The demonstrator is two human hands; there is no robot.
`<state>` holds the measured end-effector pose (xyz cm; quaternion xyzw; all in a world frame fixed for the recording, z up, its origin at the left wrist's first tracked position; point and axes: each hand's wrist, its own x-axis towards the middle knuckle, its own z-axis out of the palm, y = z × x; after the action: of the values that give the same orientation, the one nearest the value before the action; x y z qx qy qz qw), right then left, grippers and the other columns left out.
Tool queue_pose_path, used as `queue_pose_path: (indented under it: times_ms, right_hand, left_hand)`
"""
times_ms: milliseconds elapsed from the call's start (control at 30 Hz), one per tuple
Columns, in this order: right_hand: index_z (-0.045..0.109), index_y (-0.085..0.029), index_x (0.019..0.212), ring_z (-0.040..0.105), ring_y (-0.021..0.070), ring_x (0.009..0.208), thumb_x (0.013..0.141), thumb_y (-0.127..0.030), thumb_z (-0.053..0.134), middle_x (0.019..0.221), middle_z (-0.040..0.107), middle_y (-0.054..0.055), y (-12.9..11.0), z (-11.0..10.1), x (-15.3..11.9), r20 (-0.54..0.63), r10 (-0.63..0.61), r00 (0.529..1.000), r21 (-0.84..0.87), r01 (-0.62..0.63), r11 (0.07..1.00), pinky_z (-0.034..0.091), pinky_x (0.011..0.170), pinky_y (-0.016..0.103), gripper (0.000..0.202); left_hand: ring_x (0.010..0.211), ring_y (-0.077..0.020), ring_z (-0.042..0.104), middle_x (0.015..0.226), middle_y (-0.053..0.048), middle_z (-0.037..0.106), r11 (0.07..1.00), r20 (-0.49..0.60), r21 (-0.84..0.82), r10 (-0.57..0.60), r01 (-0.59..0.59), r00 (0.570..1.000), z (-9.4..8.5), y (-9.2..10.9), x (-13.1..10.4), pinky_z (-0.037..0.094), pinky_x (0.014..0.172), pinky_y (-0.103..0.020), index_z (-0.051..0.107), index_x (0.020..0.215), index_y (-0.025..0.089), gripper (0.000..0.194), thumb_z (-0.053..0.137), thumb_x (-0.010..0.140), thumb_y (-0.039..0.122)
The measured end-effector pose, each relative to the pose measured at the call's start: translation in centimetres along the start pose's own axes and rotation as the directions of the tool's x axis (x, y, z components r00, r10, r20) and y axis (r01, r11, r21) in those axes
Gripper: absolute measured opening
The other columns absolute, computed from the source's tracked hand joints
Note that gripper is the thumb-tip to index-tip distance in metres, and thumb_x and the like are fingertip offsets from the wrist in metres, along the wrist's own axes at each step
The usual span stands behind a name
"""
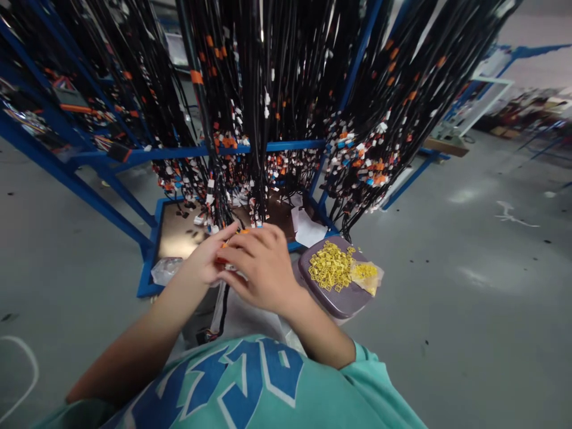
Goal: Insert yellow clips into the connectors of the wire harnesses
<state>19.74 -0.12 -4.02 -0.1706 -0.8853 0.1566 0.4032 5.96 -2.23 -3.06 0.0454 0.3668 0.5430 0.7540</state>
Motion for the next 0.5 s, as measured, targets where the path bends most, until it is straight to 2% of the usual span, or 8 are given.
queue_pose_path:
  times_ms: [33,100,167,233,300,367,433,500]
  right_hand:
    - [0.066,-0.03,0.102,0.05,0.0245,0.104,0.081,-0.036,0.063,0.105,0.067,0.004,-0.2,0.3,0.0,0.059,-0.001,0.998,-0.046,0.004,0.999,0.027,0.099,0.047,0.022]
    - [0.065,-0.029,0.105,0.05,0.0246,0.104,0.084,-0.03,0.058,0.106,0.067,0.004,-0.3,0.8,-0.1,0.085,0.031,0.996,-0.082,-0.024,0.996,0.027,0.099,0.048,0.022]
    - [0.065,-0.027,0.103,0.053,0.0234,0.1,0.086,-0.027,0.055,0.103,0.069,0.004,0.2,0.9,-0.1,0.048,0.057,0.997,-0.027,-0.056,0.998,0.031,0.095,0.046,0.02]
    - [0.066,-0.026,0.1,0.057,0.0224,0.097,0.086,-0.027,0.055,0.098,0.07,0.004,0.7,0.5,-0.2,0.018,0.083,0.996,0.099,-0.085,0.991,0.037,0.09,0.043,0.018]
    - [0.066,-0.025,0.1,0.059,0.0215,0.097,0.085,-0.028,0.056,0.096,0.071,0.004,1.0,-0.1,-0.1,0.018,0.132,0.991,0.242,-0.133,0.961,0.041,0.086,0.04,0.018]
    - [0.068,-0.027,0.098,0.061,0.02,0.095,0.084,-0.028,0.057,0.095,0.071,0.002,1.1,-0.7,0.0,0.038,0.19,0.981,0.351,-0.191,0.917,0.044,0.085,0.038,0.018]
    - [0.069,-0.027,0.095,0.062,0.0179,0.09,0.083,-0.027,0.057,0.094,0.071,0.001,1.0,-1.0,0.2,0.046,0.23,0.972,0.415,-0.228,0.881,0.045,0.083,0.036,0.017]
    - [0.07,-0.027,0.092,0.062,0.0167,0.087,0.083,-0.025,0.058,0.092,0.071,0.001,1.0,-1.1,0.4,0.027,0.249,0.968,0.437,-0.236,0.868,0.045,0.082,0.035,0.015]
  left_hand:
    - [0.033,-0.0082,0.05,0.046,0.0,0.054,1.0,-0.011,-0.01,0.013,-0.013,1.0,0.2,-0.1,0.0,0.037,0.031,-0.016,0.052,0.061,0.011,0.043,0.036,0.096,0.03]
    - [0.035,-0.0078,0.052,0.048,-0.001,0.056,0.998,-0.017,-0.016,0.061,-0.061,0.998,0.2,-0.2,0.1,0.037,0.032,-0.015,0.055,0.065,0.011,0.041,0.034,0.097,0.026]
    - [0.04,-0.0095,0.056,0.054,-0.002,0.06,0.995,0.036,0.025,0.093,-0.093,0.995,-0.5,-0.3,0.1,0.042,0.036,-0.016,0.059,0.075,0.01,0.037,0.034,0.096,0.027]
    - [0.044,-0.0124,0.059,0.059,-0.002,0.063,0.988,0.121,0.121,0.08,-0.095,0.989,-1.6,-0.4,0.1,0.048,0.04,-0.021,0.062,0.083,0.011,0.029,0.045,0.093,0.032]
    - [0.049,-0.0161,0.063,0.062,-0.003,0.066,0.972,0.214,0.214,0.053,-0.099,0.975,-2.9,-0.4,0.1,0.052,0.042,-0.025,0.063,0.084,0.011,0.026,0.065,0.08,0.037]
    - [0.053,-0.0184,0.065,0.064,-0.004,0.068,0.956,0.301,0.257,0.056,-0.138,0.952,-3.8,-0.3,0.2,0.053,0.043,-0.025,0.064,0.08,0.011,0.035,0.081,0.062,0.036]
    - [0.05,-0.0177,0.064,0.061,-0.004,0.067,0.949,0.366,0.271,0.053,-0.16,0.929,-4.3,-0.3,0.3,0.051,0.04,-0.023,0.064,0.076,0.011,0.04,0.085,0.054,0.035]
    - [0.045,-0.0154,0.062,0.058,-0.003,0.066,0.947,0.404,0.282,0.029,-0.154,0.914,-4.5,-0.2,0.5,0.05,0.039,-0.021,0.064,0.075,0.01,0.04,0.085,0.054,0.037]
